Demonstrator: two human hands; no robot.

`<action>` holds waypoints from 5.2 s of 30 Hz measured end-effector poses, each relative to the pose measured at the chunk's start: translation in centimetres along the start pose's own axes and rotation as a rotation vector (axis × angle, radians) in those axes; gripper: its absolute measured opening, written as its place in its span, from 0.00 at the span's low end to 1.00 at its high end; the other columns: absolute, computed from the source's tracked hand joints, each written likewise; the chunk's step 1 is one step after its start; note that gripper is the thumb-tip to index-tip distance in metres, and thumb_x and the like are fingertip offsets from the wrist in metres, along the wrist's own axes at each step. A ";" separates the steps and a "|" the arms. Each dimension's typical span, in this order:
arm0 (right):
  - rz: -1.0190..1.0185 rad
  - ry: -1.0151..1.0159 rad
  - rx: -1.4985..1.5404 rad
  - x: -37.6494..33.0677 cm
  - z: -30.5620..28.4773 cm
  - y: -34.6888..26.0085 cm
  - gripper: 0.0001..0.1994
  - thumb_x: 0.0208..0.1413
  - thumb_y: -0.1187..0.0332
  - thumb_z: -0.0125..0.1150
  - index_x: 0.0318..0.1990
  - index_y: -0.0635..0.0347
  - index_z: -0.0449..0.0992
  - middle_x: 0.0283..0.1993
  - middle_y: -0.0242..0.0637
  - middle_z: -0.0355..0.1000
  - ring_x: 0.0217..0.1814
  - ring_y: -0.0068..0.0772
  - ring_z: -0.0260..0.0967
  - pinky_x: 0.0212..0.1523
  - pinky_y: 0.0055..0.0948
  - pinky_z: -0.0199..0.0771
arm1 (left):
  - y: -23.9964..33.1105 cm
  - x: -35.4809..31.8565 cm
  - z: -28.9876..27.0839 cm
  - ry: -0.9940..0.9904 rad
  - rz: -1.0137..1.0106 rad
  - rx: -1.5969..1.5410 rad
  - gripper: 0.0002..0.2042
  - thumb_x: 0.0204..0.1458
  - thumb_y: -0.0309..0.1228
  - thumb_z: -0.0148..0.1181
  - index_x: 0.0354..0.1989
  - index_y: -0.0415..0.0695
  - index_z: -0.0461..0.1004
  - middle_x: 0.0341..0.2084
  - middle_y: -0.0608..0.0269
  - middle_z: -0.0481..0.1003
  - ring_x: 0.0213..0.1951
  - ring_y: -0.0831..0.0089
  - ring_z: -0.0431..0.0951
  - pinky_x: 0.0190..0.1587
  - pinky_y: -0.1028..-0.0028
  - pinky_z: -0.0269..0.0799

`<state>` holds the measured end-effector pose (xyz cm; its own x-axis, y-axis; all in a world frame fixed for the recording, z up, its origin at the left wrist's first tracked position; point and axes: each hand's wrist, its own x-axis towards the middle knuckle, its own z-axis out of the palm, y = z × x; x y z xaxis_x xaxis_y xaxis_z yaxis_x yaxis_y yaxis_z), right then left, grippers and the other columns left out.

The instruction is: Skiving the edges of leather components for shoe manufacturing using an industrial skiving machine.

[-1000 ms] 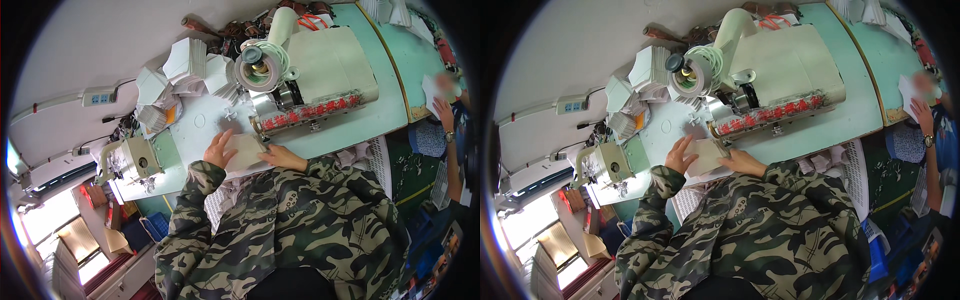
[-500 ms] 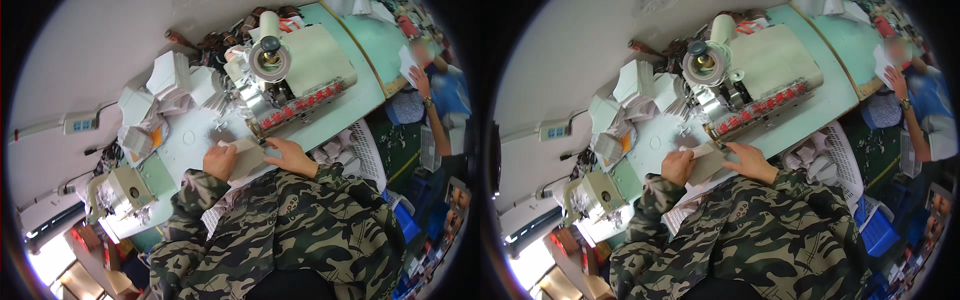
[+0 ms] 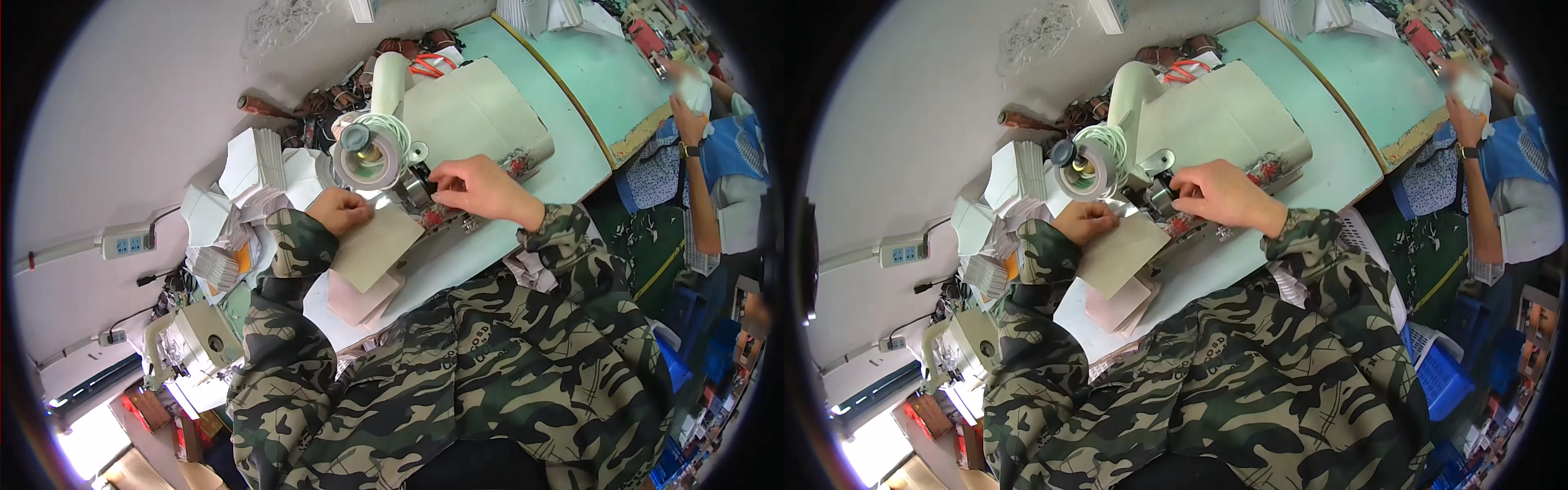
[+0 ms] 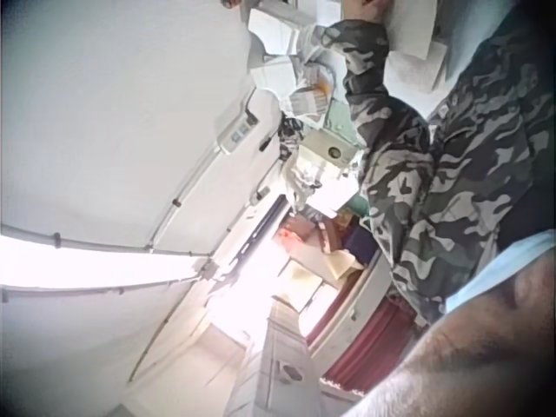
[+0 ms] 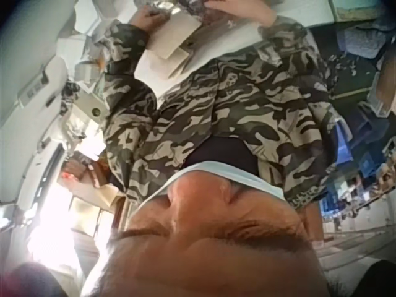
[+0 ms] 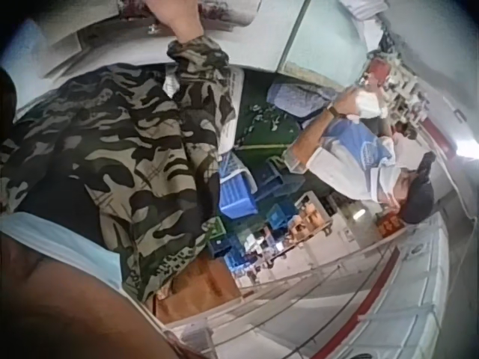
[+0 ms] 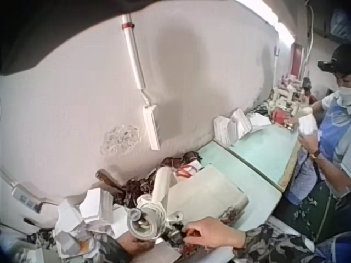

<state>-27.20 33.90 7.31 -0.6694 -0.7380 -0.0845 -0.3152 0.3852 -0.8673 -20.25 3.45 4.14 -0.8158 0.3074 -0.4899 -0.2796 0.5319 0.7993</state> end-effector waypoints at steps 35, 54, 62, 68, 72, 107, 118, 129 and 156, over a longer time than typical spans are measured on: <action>0.485 0.007 0.686 -5.3 5.3 0.9 0.10 0.54 0.68 0.63 0.38 0.68 0.78 0.29 0.37 0.77 0.29 0.19 0.73 0.29 0.20 0.72 | 3.8 0.8 4.9 0.246 0.106 0.261 0.17 0.55 0.38 0.51 0.29 0.32 0.72 0.19 0.45 0.70 0.20 0.54 0.71 0.27 0.61 0.65; 0.134 -0.484 0.158 -7.8 11.5 5.4 0.28 0.56 0.43 0.54 0.33 0.68 0.73 0.27 0.52 0.72 0.28 0.46 0.70 0.31 0.43 0.67 | -4.2 -10.0 11.1 0.562 0.184 0.828 0.11 0.48 0.33 0.64 0.40 0.51 0.74 0.35 0.64 0.74 0.29 0.65 0.79 0.26 0.69 0.76; 0.046 -0.470 0.235 -4.0 23.1 7.1 0.25 0.55 0.47 0.54 0.31 0.65 0.76 0.22 0.44 0.74 0.23 0.49 0.69 0.32 0.40 0.70 | -4.2 -7.9 7.5 0.638 0.235 0.857 0.08 0.46 0.30 0.65 0.31 0.43 0.73 0.31 0.59 0.72 0.26 0.57 0.75 0.30 0.63 0.72; 0.079 -0.037 0.424 -5.9 10.3 0.3 0.16 0.56 0.60 0.62 0.38 0.68 0.75 0.31 0.40 0.76 0.30 0.33 0.74 0.33 0.33 0.75 | 5.9 -8.9 3.2 -0.111 -0.065 -0.073 0.08 0.48 0.26 0.62 0.35 0.38 0.73 0.23 0.62 0.73 0.27 0.78 0.71 0.33 0.76 0.68; 0.312 -0.160 0.563 -3.5 6.0 1.0 0.15 0.56 0.61 0.63 0.39 0.67 0.76 0.32 0.40 0.77 0.31 0.30 0.76 0.32 0.30 0.74 | 5.3 -0.9 2.9 -0.196 0.059 0.080 0.12 0.52 0.34 0.55 0.34 0.36 0.75 0.21 0.61 0.73 0.25 0.78 0.71 0.30 0.72 0.67; 0.418 0.040 0.617 -8.2 0.5 4.3 0.12 0.54 0.71 0.62 0.46 0.63 0.77 0.31 0.35 0.77 0.29 0.20 0.72 0.28 0.21 0.70 | 6.7 2.0 3.6 -0.035 -0.045 0.165 0.17 0.58 0.40 0.52 0.31 0.35 0.77 0.16 0.58 0.71 0.20 0.69 0.73 0.27 0.71 0.68; -0.139 0.476 -0.433 -5.7 -0.3 1.5 0.18 0.43 0.63 0.67 0.44 0.55 0.75 0.42 0.39 0.73 0.46 0.44 0.70 0.45 0.41 0.68 | -6.8 -8.9 5.4 0.262 -0.055 1.102 0.15 0.47 0.43 0.64 0.40 0.52 0.73 0.40 0.62 0.73 0.27 0.62 0.79 0.24 0.64 0.73; -0.461 0.779 -0.208 -2.4 0.3 -5.6 0.16 0.45 0.65 0.68 0.40 0.62 0.75 0.32 0.37 0.74 0.35 0.42 0.72 0.37 0.40 0.70 | -6.2 -8.9 4.6 0.316 0.175 0.993 0.17 0.37 0.35 0.70 0.36 0.46 0.74 0.34 0.63 0.72 0.38 0.60 0.72 0.39 0.64 0.69; -0.052 -0.158 -0.428 2.4 -2.3 0.1 0.20 0.43 0.63 0.59 0.44 0.61 0.77 0.37 0.39 0.76 0.41 0.44 0.72 0.43 0.41 0.70 | 5.6 1.8 3.5 0.123 0.031 0.249 0.16 0.55 0.42 0.56 0.31 0.40 0.79 0.25 0.60 0.77 0.24 0.72 0.77 0.30 0.74 0.72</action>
<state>-30.37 33.48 8.13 -0.5448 -0.8253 -0.1486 -0.6177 0.5148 -0.5944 -21.52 9.72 6.53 -0.8816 0.2365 -0.4084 -0.1329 0.7060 0.6956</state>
